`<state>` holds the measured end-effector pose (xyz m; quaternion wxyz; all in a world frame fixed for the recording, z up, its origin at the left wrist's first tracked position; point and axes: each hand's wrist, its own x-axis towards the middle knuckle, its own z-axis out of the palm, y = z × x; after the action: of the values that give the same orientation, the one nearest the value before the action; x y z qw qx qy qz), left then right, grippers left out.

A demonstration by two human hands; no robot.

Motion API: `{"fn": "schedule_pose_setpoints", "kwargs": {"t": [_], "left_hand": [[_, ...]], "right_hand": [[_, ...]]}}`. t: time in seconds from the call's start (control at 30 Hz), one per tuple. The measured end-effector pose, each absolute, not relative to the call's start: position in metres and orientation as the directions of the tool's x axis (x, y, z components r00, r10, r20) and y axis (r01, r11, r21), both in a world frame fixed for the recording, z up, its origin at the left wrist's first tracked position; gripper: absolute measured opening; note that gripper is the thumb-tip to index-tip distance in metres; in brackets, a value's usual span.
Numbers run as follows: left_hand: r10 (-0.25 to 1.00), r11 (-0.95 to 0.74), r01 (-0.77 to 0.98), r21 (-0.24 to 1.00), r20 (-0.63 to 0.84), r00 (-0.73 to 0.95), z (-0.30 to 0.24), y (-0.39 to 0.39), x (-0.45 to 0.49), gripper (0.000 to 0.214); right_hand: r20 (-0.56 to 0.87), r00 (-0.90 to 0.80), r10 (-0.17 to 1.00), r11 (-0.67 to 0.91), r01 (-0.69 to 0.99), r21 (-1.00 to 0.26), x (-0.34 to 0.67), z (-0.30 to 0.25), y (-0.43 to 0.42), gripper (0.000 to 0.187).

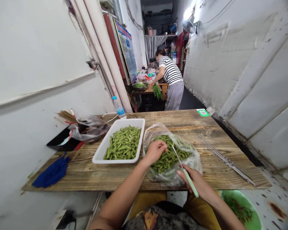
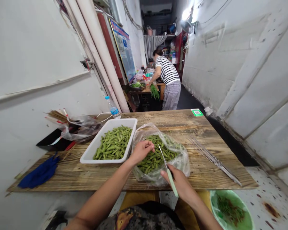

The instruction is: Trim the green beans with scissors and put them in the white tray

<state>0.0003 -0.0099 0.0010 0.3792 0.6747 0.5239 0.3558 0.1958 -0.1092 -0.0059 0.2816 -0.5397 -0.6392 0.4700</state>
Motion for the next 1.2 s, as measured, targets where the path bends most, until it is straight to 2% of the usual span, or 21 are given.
{"fn": "schedule_pose_setpoints", "kwargs": {"t": [0.07,0.13,0.23,0.37,0.47,0.53,0.63,0.8,0.9,1.03,1.2], "left_hand": [[0.983,-0.159,0.430,0.889,0.101,0.155,-0.004,-0.018,0.005,0.014],[0.977,-0.215,0.520,0.826,0.183,0.113,-0.006,-0.026,0.008,0.016],[0.944,-0.329,0.640,0.694,0.246,0.219,-0.003,-0.036,0.010,0.021],[0.888,-0.457,0.758,0.466,0.185,0.422,-0.001,-0.044,0.021,0.022],[0.893,-0.449,0.852,0.269,0.123,0.432,-0.007,-0.049,0.038,0.028],[0.908,-0.419,0.881,0.219,0.070,0.414,-0.014,-0.051,0.048,0.024],[0.919,-0.383,0.873,0.303,0.024,0.395,-0.019,-0.050,0.050,0.014],[0.958,-0.240,0.681,0.692,0.057,0.280,-0.019,-0.043,0.034,0.013],[0.981,-0.109,0.507,0.855,0.011,0.193,-0.018,-0.041,0.030,0.016],[0.967,-0.062,0.332,0.941,-0.026,0.255,-0.014,-0.043,0.028,0.020],[0.956,-0.096,0.293,0.951,0.005,0.295,-0.009,-0.044,0.024,0.029]], "right_hand": [[-0.147,-0.263,0.954,-0.020,0.433,-0.901,0.192,-0.005,-0.107,0.047],[-0.150,-0.241,0.959,-0.030,0.439,-0.898,0.192,-0.003,-0.104,0.047],[-0.130,-0.193,0.973,-0.031,0.446,-0.895,0.200,-0.002,-0.103,0.047],[-0.089,-0.220,0.972,0.030,0.489,-0.872,0.219,-0.003,-0.108,0.042],[-0.086,-0.263,0.961,0.057,0.491,-0.869,0.224,-0.005,-0.113,0.042],[-0.089,-0.262,0.961,0.054,0.493,-0.869,0.223,-0.006,-0.116,0.044],[-0.099,-0.247,0.964,0.040,0.503,-0.864,0.222,-0.006,-0.118,0.047],[-0.111,-0.219,0.969,0.023,0.532,-0.846,0.222,-0.006,-0.118,0.049],[-0.114,-0.220,0.969,0.031,0.566,-0.824,0.219,-0.006,-0.116,0.048],[-0.107,-0.222,0.969,0.046,0.588,-0.807,0.212,-0.003,-0.114,0.048],[-0.116,-0.238,0.964,0.054,0.606,-0.793,0.211,0.002,-0.114,0.049]]}}
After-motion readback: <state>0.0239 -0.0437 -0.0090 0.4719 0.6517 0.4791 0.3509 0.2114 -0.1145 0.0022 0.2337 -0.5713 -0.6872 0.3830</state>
